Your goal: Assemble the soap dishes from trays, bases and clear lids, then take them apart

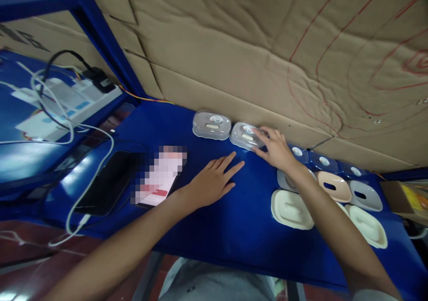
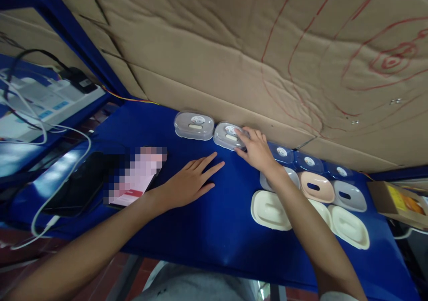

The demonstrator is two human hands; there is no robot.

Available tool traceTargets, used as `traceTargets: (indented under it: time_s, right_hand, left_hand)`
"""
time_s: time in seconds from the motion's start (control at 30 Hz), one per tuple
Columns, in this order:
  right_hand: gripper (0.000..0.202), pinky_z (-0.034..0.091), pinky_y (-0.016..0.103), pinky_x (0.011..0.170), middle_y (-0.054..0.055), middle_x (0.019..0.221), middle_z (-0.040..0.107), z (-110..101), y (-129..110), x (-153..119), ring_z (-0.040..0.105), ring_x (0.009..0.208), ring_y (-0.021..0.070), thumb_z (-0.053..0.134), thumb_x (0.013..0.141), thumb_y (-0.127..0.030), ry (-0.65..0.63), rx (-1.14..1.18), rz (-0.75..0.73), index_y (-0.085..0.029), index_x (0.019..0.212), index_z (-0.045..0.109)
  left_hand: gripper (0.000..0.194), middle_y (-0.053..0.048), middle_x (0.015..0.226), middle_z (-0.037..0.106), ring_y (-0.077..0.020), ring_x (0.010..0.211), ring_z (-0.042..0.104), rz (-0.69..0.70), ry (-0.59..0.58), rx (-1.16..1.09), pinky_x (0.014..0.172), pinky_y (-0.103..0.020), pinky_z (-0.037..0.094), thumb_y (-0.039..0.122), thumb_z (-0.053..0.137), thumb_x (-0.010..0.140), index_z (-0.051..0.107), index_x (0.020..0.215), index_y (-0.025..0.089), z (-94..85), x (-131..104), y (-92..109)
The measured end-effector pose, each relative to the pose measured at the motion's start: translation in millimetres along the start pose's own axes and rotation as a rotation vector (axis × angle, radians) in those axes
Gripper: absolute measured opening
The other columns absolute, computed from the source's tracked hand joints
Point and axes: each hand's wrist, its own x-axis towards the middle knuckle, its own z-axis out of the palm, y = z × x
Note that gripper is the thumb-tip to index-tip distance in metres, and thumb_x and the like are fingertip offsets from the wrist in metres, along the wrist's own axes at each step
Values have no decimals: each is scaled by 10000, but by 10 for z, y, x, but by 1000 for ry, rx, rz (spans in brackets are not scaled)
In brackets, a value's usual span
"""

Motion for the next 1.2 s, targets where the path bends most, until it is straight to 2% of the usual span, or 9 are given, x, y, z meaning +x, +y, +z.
traceTargets:
  time_s: [0.17,0.33,0.47,0.6,0.73,0.9,1.0,1.1,1.2]
  right_hand:
    - [733,474,607,1258,207,1742,477,-256,8,-315,515,1580,378,594,1107,-430,33,162,-3,-213,1761,343]
    - [413,542,518,1200,95,1535,705,-551,-25,-1325,667,1432,291,579,1139,-325,136,231,1,-326,1552,596]
    - [327,624,405,965,61,1256,816,-486,-198,-2157,778,1146,244,624,1102,-203,148,260,3,-312,1406,676]
    - [248,640,407,910,50,1134,830,-258,-392,-2544,794,1023,236,625,1096,-186,167,282,36,-283,1305,719]
    - [240,654,449,940,72,1158,830,-118,-576,-2487,804,1036,252,594,1116,-216,124,278,-5,-254,1309,731]
    - [271,641,445,1017,89,1237,830,-206,-642,-2102,794,1136,247,573,1126,-238,13,348,-174,-230,1337,742]
    - [275,638,423,1014,80,1262,835,-374,-387,-1815,792,1153,234,552,1135,-258,20,377,-239,-245,1324,751]
    - [295,606,518,1073,107,1330,816,-517,57,-1634,772,1235,295,539,1134,-290,126,220,-64,-254,1347,739]
    - [321,571,606,1106,128,1421,773,-505,447,-1672,729,1328,352,535,1109,-306,149,142,83,-273,1376,710]
  left_hand:
    - [642,-251,1811,342,-442,1581,514,27,25,-35,1240,-599,472,328,583,1151,382,1751,217,76,-25,-54]
    - [582,-247,1790,388,-436,1596,497,54,30,-17,1241,-606,473,343,530,1171,426,1730,217,141,-38,-93]
    - [562,-237,1788,392,-448,1615,462,37,-4,-43,1248,-634,460,313,503,1173,441,1723,217,97,-18,-82]
    - [678,-174,1764,448,-390,1620,452,46,-55,-220,1291,-620,421,232,578,1113,358,1754,262,-37,0,58]
    - [911,-155,1776,438,-373,1630,438,161,-162,-419,1305,-599,415,344,752,1048,229,1793,317,-99,14,323]
    - [1059,-209,1824,332,-438,1673,352,259,-190,-382,1311,-641,366,469,881,963,241,1788,295,-2,156,493]
    - [966,-216,1769,428,-426,1631,425,241,-180,-339,1298,-638,368,444,838,1001,289,1771,248,24,279,467]
    - [879,-181,1696,532,-395,1573,499,205,-172,-329,1277,-613,392,380,806,1015,338,1747,249,3,332,400]
    - [964,-159,1739,491,-384,1591,477,189,-151,-365,1287,-603,390,365,836,978,290,1769,295,-20,309,340]
